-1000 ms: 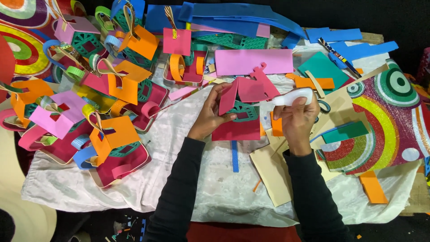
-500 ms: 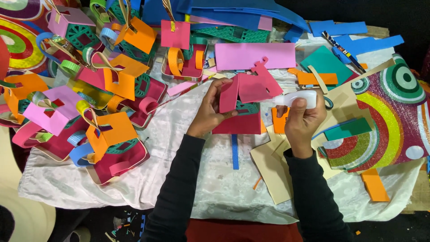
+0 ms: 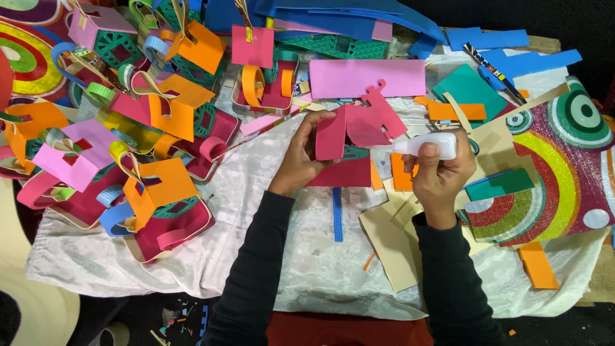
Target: Assembling small decorative houses from colored cardstock by folding, gluing, and marking pieces.
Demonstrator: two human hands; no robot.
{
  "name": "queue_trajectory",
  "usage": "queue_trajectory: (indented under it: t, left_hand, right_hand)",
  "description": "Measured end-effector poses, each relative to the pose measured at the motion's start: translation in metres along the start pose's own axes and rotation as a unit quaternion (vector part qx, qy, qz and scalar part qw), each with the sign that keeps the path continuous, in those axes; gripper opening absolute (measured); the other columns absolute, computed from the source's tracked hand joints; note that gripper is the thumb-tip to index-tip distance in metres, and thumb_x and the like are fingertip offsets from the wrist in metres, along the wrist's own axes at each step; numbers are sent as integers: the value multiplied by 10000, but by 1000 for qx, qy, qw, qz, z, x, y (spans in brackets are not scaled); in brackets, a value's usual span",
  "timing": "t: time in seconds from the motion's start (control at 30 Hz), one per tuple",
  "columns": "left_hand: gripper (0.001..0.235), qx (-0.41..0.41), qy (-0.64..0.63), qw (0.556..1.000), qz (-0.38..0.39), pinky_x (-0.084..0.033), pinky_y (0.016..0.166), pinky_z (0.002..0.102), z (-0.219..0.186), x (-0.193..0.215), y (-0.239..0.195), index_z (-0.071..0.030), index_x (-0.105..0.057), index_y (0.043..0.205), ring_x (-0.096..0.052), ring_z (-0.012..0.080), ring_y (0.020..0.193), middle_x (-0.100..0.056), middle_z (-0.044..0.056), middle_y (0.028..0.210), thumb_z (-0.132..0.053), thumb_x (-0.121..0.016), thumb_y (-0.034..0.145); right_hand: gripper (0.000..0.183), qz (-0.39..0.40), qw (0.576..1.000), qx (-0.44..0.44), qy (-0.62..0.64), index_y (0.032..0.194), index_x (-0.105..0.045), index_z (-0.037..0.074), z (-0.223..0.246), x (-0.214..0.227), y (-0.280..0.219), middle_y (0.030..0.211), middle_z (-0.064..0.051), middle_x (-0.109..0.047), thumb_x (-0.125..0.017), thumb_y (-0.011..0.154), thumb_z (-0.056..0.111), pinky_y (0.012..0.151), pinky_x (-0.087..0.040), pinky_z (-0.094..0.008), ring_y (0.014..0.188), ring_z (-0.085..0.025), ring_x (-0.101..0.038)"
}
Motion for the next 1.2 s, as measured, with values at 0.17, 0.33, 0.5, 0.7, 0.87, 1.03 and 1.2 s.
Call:
queue_trajectory:
  t: [0.17,0.33,0.5,0.7,0.87,1.03,1.2]
  left_hand:
    - [770,-7,5,1000,-6,-405,1094,517,-2,1,0,-163,-529,1406,-552,312,1263,-601,147,1253,87,-851,752]
    - [770,-10,10,1000,-7,-402,1099,525,1,2,1,-151,-532,1402,-552,333,1274,-599,157,1268,95,-852,747]
    - [765,-8,10,1000,-5,-391,1109,542,0,1,0,-144,-533,1400,-539,355,1298,-592,167,1288,111,-842,749]
    - [755,-11,9,1000,-2,-386,1115,542,0,2,2,-148,-539,1396,-534,336,1311,-594,153,1299,111,-841,754]
    - [751,-12,13,1000,-2,-370,1135,535,-2,2,1,-132,-537,1397,-516,325,1327,-587,151,1317,113,-837,753]
    - [750,-12,9,1000,-2,-366,1140,534,-2,2,1,-139,-542,1394,-517,318,1330,-587,142,1321,115,-837,753]
    - [752,-17,14,1000,1,-356,1145,543,-3,2,1,-128,-537,1399,-507,331,1342,-580,152,1330,125,-826,752]
  right_hand:
    - [420,6,1000,11,-11,936,-542,-49,2,3,1,648,-182,-596,-569,1071,348,433,-497,-317,436,-212,-577]
    - [425,4,1000,23,-14,931,-543,-58,4,2,3,631,-188,-597,-561,1069,343,432,-504,-325,428,-220,-582]
    - [404,9,999,47,-19,875,-548,-68,8,2,3,569,-163,-566,-600,1061,287,408,-462,-306,396,-200,-549]
    - [391,1,999,49,-24,875,-554,-70,4,6,-1,586,-176,-566,-631,1053,270,413,-461,-322,399,-206,-546]
    - [377,1,998,58,-26,865,-558,-80,5,5,-1,581,-174,-552,-631,1058,234,412,-455,-328,393,-207,-540]
    - [392,1,998,60,-31,871,-558,-84,3,8,0,597,-179,-545,-630,1060,252,420,-460,-334,398,-212,-539]
    - [393,11,991,100,-91,843,-591,-76,7,5,2,557,-152,-538,-648,1064,244,493,-475,-350,426,-251,-568]
Point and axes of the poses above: each hand's wrist, its own y-axis towards the middle knuckle, its own x-axis out of the back of the hand, z = x × y, the point moved 4 cm from there along y, towards the middle knuckle
